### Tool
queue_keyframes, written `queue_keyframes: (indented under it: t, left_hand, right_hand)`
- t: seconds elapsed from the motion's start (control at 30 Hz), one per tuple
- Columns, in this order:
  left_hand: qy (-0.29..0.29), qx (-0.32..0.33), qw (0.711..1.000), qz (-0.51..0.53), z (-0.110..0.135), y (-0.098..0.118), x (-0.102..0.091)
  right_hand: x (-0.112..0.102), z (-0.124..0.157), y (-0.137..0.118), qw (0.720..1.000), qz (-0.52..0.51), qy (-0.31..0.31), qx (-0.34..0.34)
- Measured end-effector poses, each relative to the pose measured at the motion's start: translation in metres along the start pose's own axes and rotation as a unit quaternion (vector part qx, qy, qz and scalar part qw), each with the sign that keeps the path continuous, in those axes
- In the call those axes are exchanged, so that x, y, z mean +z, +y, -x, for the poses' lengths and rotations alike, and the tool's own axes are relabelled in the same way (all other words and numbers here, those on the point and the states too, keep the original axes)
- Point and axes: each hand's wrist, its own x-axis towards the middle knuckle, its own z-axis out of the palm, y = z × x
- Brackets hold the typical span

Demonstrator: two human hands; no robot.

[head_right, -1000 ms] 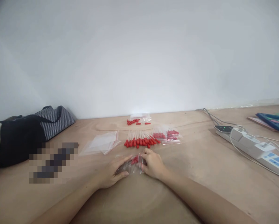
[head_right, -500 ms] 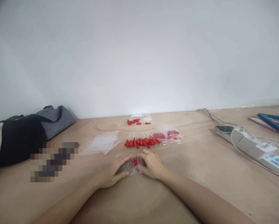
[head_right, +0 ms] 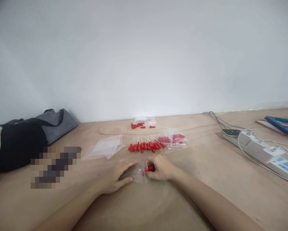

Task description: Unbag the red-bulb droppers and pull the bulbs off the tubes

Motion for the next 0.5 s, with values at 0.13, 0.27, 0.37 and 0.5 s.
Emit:
queue_keyframes:
  t: [0.13, 0.27, 0.37, 0.5]
  left_hand:
    - [-0.006, -0.007, 1.0, -0.002, 0.0, 0.001, -0.001]
    - [-0.015, -0.018, 1.0, -0.001, 0.001, 0.0, -0.004]
    - [-0.012, -0.026, 1.0, 0.002, 0.005, -0.003, -0.008]
    - [-0.003, -0.022, 1.0, 0.002, 0.008, -0.008, -0.013]
  right_hand:
    - [-0.01, 0.004, 0.01, 1.0, -0.01, 0.008, -0.009]
    - [-0.024, 0.01, 0.027, 0.995, -0.1, -0.006, 0.031]
    - [-0.043, 0.018, 0.047, 0.973, -0.207, -0.031, 0.092]
    - [-0.061, 0.021, 0.073, 0.937, -0.308, 0.067, 0.151]
